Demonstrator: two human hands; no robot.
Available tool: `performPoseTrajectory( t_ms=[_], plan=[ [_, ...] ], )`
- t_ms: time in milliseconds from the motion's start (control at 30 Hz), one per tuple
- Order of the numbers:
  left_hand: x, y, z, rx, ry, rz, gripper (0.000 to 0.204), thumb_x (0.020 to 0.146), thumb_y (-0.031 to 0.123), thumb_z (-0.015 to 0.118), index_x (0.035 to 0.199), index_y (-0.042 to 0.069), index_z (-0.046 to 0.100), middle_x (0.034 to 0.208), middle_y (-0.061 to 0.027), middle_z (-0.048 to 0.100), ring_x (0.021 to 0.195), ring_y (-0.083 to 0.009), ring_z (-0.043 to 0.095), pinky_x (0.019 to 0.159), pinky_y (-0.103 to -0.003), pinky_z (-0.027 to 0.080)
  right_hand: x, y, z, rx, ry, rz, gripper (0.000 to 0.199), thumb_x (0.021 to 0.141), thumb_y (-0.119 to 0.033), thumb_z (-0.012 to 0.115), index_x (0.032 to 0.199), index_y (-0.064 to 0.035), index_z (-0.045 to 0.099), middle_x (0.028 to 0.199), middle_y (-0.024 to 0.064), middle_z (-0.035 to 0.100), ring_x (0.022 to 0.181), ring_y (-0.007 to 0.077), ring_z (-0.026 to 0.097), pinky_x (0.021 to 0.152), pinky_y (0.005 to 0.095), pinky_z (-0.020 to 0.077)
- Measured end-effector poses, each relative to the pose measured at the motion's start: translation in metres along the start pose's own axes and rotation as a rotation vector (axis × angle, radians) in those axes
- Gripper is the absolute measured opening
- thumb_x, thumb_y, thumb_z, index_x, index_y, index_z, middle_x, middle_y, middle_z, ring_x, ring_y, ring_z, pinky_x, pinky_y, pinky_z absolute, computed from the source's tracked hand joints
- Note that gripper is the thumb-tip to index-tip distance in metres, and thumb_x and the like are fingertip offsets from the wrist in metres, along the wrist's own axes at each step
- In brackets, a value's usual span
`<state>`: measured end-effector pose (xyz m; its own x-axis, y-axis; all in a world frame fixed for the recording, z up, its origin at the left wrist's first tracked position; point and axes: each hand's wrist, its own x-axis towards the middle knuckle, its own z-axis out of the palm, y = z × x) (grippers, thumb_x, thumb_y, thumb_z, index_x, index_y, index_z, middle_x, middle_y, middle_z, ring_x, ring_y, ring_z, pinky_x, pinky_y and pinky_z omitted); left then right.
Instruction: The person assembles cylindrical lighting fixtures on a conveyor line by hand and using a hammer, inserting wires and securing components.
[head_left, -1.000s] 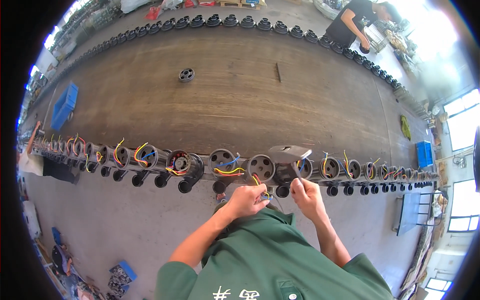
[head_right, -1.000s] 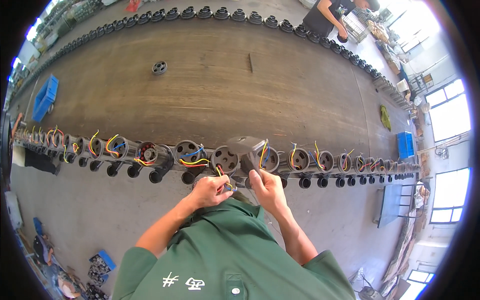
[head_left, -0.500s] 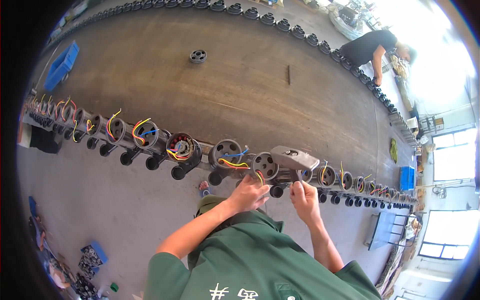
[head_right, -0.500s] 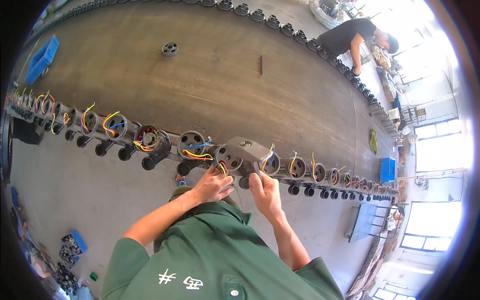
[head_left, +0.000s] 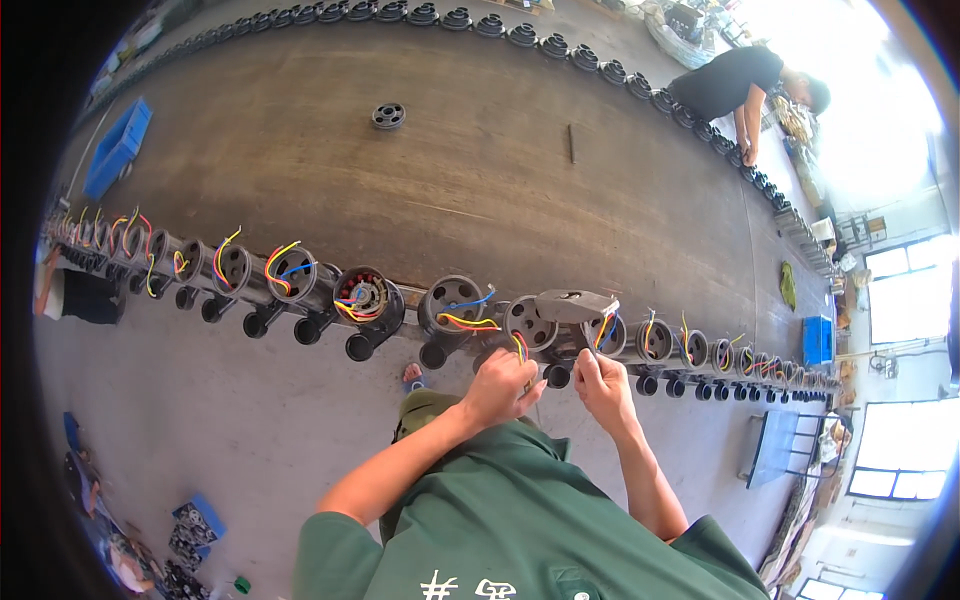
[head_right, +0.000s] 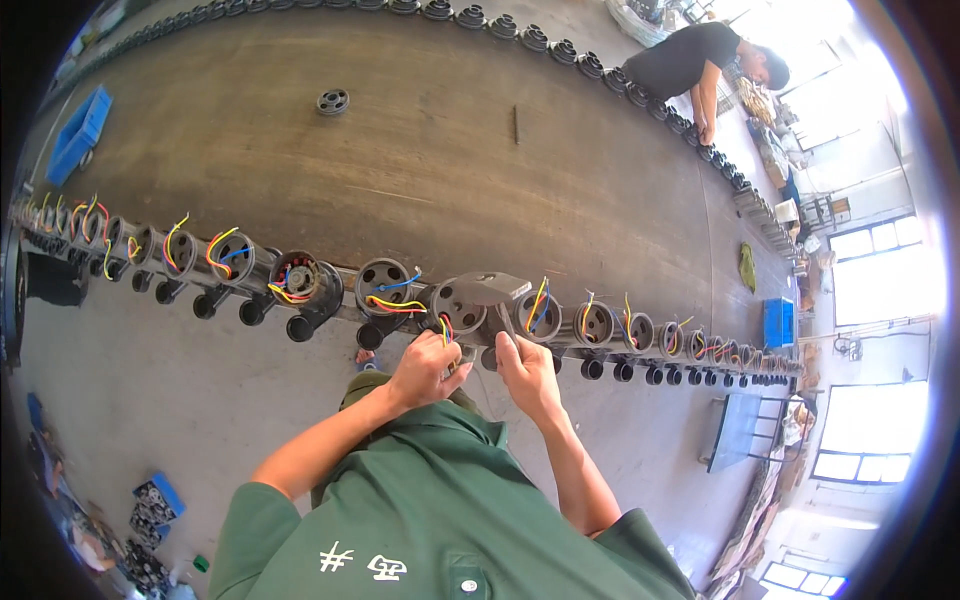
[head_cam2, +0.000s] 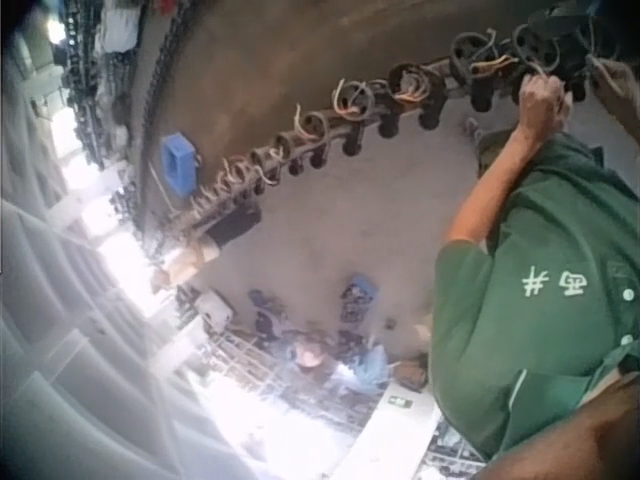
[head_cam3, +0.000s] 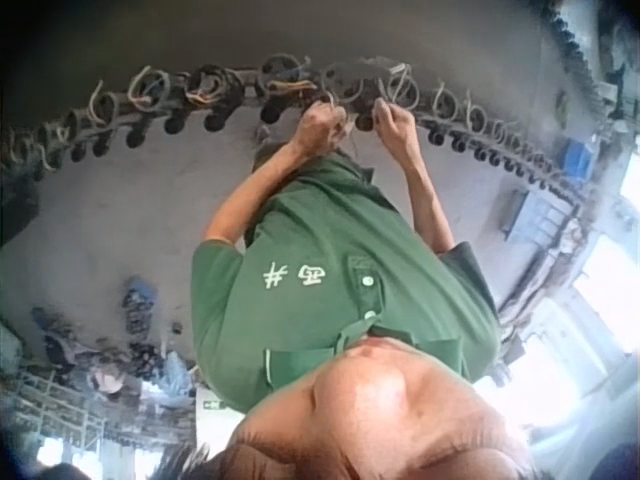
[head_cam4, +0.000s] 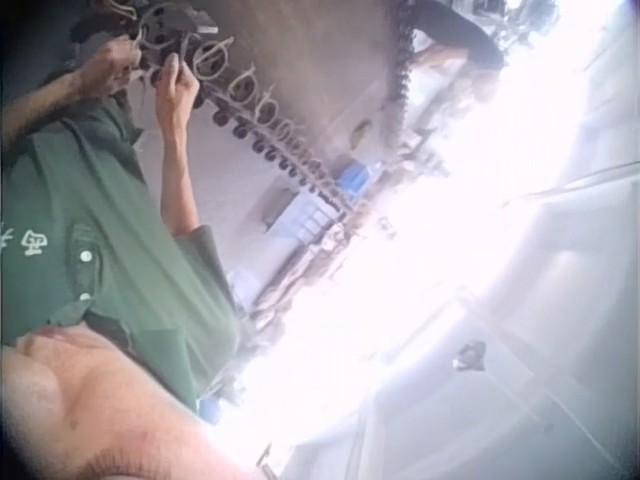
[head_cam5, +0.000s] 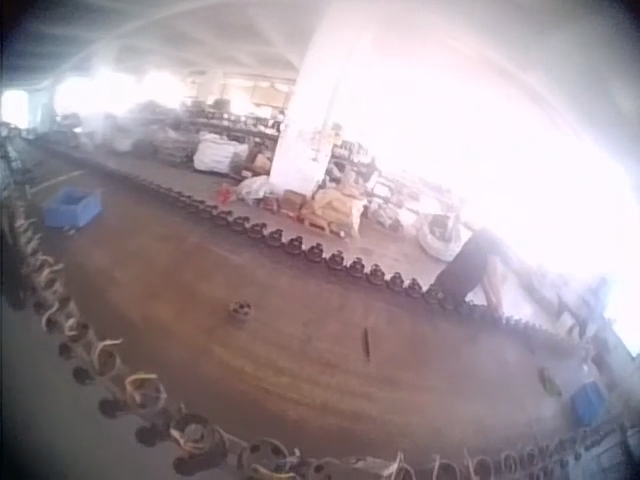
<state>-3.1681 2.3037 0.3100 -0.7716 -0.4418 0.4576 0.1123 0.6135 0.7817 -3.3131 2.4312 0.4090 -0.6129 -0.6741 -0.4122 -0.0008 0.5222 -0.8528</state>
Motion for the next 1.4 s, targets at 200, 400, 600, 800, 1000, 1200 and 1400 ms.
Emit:
performPoseTrajectory(
  t_ms=[200, 400, 600, 800, 1000, 1200, 1400],
  plan=[
    [0.013, 0.014, 0.006, -0.090, 0.039, -0.117, 0.021, 0.081, 0.012, 0.077, 0.079, 0.007, 0.056, 0.069, -0.0110, 0.059, 0.067, -0.0339, 0.057, 0.068, -0.043, 0.046, 0.025, 0.068, 0.009, -0.326, 0.069, -0.068, 0.055, 0.103, -0.046, 0.060, 0.079, 0.0035, 0.062, 0.060, 0.0136, 0.053, 0.059, 0.0166, 0.048, 0.059, 0.0398, 0.0437],
    [0.001, 0.007, 0.005, 0.050, -0.096, -0.084, 0.022, 0.080, 0.014, 0.078, 0.086, 0.007, 0.059, 0.076, -0.0098, 0.062, 0.078, -0.0320, 0.062, 0.076, -0.045, 0.046, 0.013, 0.020, -0.007, -0.166, 0.019, 0.082, 0.061, 0.103, -0.052, 0.056, 0.070, -0.0009, 0.057, 0.060, 0.0004, 0.051, 0.059, 0.0106, 0.046, 0.056, 0.0327, 0.0396],
    [-0.007, -0.003, 0.009, 0.148, -0.096, 0.048, 0.025, 0.080, 0.019, 0.080, 0.092, 0.009, 0.060, 0.084, -0.0092, 0.063, 0.087, -0.0325, 0.062, 0.081, -0.045, 0.045, -0.003, 0.009, 0.003, -0.049, 0.067, -0.112, 0.046, 0.104, -0.039, 0.061, 0.080, 0.0001, 0.058, 0.060, 0.0020, 0.049, 0.058, 0.0098, 0.044, 0.053, 0.0329, 0.0378],
    [0.006, 0.002, 0.006, 0.132, -0.120, 0.057, 0.022, 0.081, 0.020, 0.078, 0.090, 0.007, 0.062, 0.081, -0.0119, 0.063, 0.083, -0.0323, 0.062, 0.079, -0.045, 0.047, 0.011, 0.063, 0.014, -0.285, 0.044, 0.017, 0.052, 0.102, -0.048, 0.059, 0.093, 0.0018, 0.070, 0.069, 0.0208, 0.062, 0.063, 0.0329, 0.060, 0.065, 0.0446, 0.0488],
    [0.028, 0.030, -0.014, 0.188, 0.099, 0.025, 0.015, 0.083, 0.011, 0.076, 0.095, 0.005, 0.069, 0.070, -0.0077, 0.062, 0.059, -0.0271, 0.059, 0.058, -0.039, 0.049, 0.001, 0.035, -0.017, -0.222, 0.038, 0.081, 0.062, 0.102, -0.055, 0.056, 0.081, 0.0026, 0.066, 0.063, 0.0080, 0.057, 0.061, 0.0176, 0.050, 0.061, 0.0390, 0.0452],
    [0.100, 0.038, -0.051, 0.253, -0.276, -0.104, 0.058, 0.076, 0.005, 0.073, 0.132, 0.003, 0.058, 0.135, -0.0190, 0.055, 0.128, -0.0376, 0.051, 0.111, -0.045, 0.042, -0.027, 0.031, -0.039, 0.116, 0.217, 0.017, 0.059, 0.105, -0.049, 0.055, 0.075, 0.0011, 0.060, 0.062, 0.0023, 0.054, 0.062, 0.0105, 0.049, 0.058, 0.0324, 0.0424],
    [0.112, 0.009, -0.023, 0.528, -0.673, 0.089, 0.094, 0.062, 0.020, 0.092, 0.145, 0.005, 0.050, 0.146, -0.0176, 0.050, 0.135, -0.0373, 0.048, 0.116, -0.046, 0.040, -0.051, 0.045, -0.072, 0.175, 0.311, 0.070, 0.056, 0.105, -0.050, 0.057, 0.072, -0.0055, 0.054, 0.062, -0.0034, 0.047, 0.058, 0.0073, 0.042, 0.053, 0.0291, 0.0365]
  ],
)
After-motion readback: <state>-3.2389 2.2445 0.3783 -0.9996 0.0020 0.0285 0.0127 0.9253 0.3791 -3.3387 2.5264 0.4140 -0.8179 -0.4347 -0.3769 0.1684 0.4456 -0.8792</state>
